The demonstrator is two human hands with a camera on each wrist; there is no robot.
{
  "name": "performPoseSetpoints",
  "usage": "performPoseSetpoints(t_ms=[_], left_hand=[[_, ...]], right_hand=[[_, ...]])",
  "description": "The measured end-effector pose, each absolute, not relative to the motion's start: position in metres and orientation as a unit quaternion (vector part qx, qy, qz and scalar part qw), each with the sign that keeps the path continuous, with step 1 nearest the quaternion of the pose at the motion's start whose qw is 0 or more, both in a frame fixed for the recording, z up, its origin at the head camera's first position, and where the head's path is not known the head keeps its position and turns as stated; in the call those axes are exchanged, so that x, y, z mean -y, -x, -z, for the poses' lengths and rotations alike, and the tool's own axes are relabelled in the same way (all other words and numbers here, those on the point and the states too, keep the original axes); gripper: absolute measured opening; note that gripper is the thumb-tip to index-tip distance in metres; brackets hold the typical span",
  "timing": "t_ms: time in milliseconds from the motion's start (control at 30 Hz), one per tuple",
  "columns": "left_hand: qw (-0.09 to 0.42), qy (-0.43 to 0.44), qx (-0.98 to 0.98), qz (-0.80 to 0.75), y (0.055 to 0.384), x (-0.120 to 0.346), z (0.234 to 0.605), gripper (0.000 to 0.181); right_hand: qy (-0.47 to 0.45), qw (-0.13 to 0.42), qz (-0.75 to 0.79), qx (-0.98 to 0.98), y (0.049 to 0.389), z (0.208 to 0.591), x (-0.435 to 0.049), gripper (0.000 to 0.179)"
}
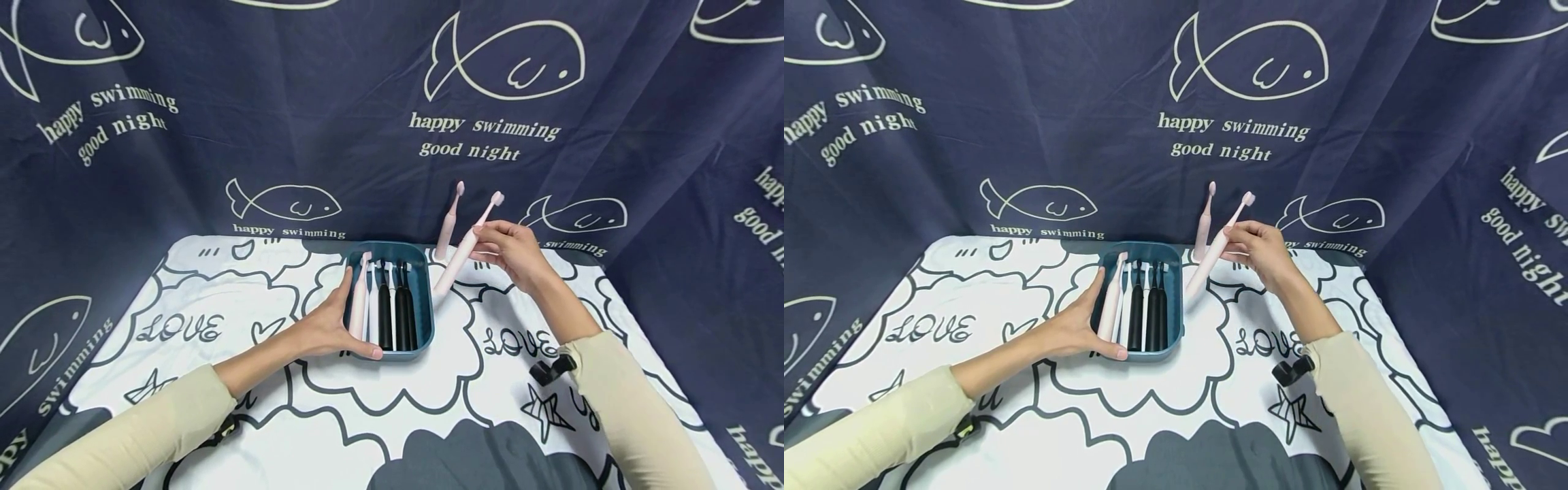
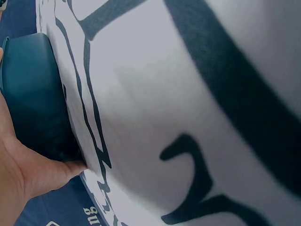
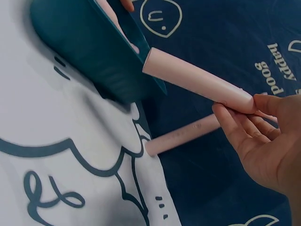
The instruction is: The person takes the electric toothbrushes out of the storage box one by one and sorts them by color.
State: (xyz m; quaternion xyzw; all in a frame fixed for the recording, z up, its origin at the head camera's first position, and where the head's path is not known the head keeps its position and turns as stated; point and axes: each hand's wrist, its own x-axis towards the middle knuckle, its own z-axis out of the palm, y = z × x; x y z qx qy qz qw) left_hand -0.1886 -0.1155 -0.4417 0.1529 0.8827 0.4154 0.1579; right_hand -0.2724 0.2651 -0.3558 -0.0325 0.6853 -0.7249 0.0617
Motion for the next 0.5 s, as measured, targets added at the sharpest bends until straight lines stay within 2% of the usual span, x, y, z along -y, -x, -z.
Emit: performPoseSetpoints(t_ms=[267,500], left_hand=[[0.161,-0.152,-0.881,-0.419,0.188,0.115,0.442,0.176],[0.160,-0.152,-0.882,-0.417,0.188,0.116,0.442,0.176]], right_hand=[[0.031,0.034,0.723,-0.689,0.287,0.360,-0.274,0.007],[0.040,-0.007,0.711,-0.702,0.302,0.368,-0.276,0.018]])
